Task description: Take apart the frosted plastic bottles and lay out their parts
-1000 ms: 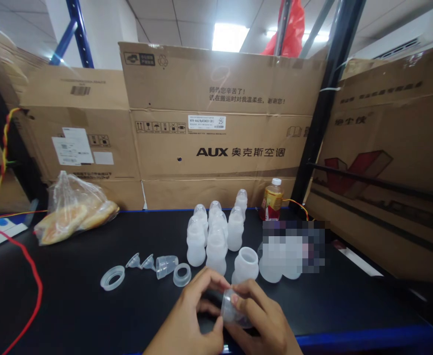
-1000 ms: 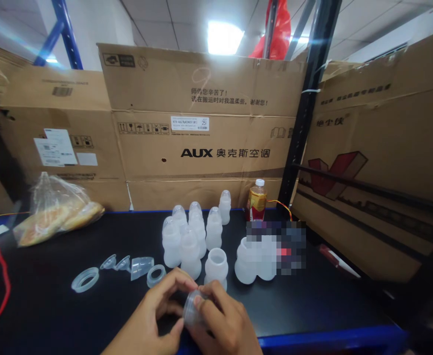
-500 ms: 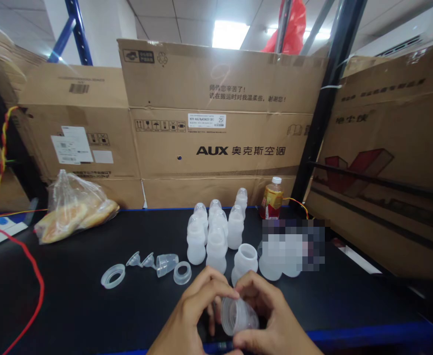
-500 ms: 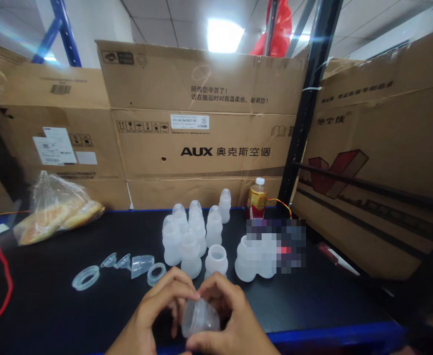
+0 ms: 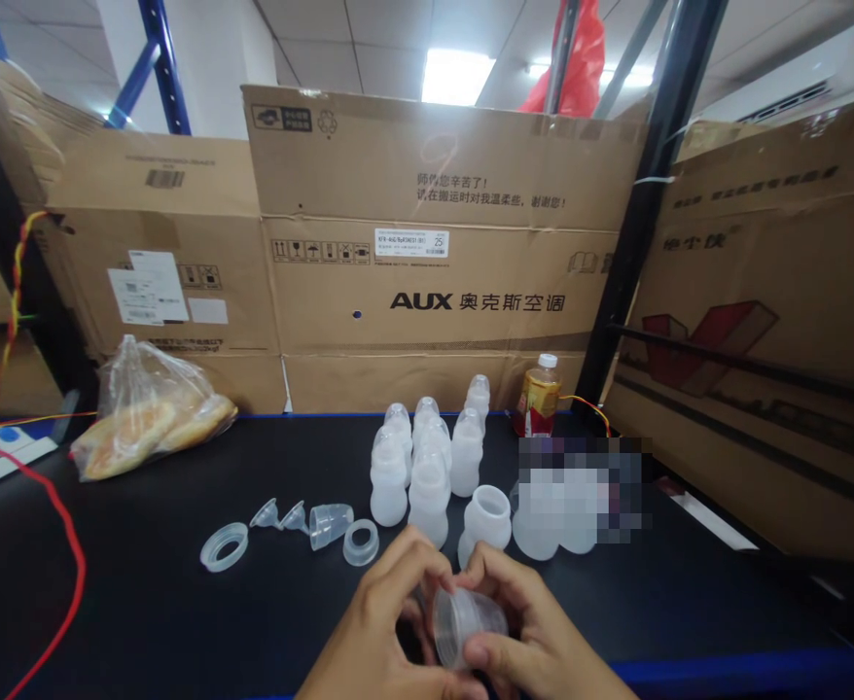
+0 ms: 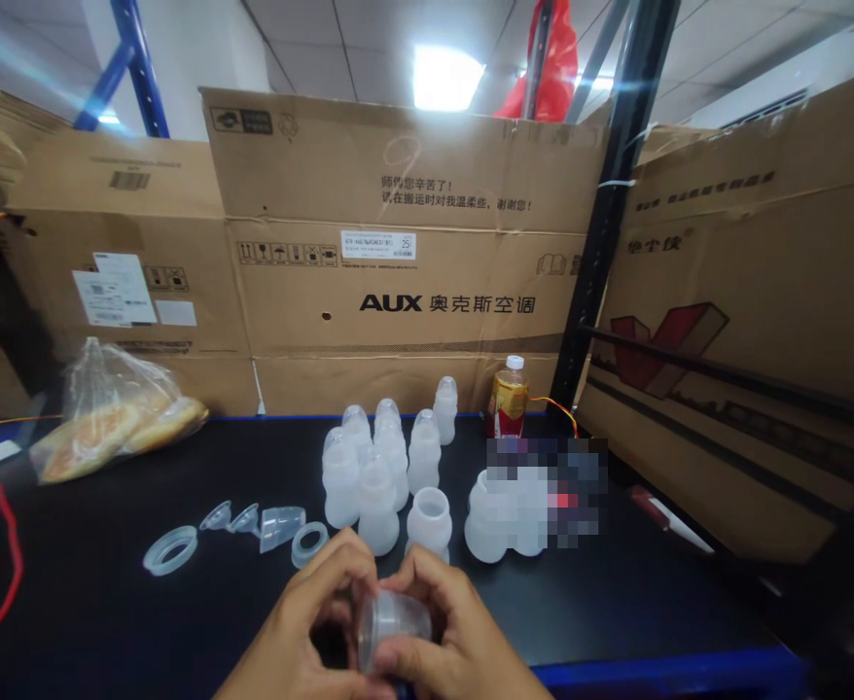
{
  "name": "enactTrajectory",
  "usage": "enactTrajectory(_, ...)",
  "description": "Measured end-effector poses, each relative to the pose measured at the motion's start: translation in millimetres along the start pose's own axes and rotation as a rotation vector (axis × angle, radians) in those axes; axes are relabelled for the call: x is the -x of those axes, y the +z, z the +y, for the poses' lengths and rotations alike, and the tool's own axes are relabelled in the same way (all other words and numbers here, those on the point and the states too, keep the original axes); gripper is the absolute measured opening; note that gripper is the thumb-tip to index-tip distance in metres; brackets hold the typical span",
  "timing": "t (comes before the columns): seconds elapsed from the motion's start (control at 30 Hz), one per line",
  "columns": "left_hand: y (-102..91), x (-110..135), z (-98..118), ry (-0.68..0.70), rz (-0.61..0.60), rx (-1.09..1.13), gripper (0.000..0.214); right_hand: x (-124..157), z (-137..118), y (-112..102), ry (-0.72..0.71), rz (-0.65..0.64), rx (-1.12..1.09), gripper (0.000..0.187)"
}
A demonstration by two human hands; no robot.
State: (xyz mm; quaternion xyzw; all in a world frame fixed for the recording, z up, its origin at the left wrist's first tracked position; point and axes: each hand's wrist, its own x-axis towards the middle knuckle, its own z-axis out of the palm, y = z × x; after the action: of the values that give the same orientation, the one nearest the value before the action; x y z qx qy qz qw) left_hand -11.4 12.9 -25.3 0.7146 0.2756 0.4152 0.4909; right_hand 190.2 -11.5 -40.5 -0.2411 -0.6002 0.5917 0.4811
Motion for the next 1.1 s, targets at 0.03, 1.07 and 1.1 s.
enactTrajectory(0.03,1.0,-1,-1,-0.023,0.019,0.027,0.060,0,1,0,0.020,0.001,0.010,0.052)
enactTrajectory(1.07,2.2,1,-11,-0.141,0.165,0.059,0.038,-5,2,-2,0.058,0.131,0.157,0.051)
enactTrajectory(1.1,1.6,1,-11,-0.127,0.173,0.030,0.037,-5,1,-1,0.057,0.137,0.164,0.051)
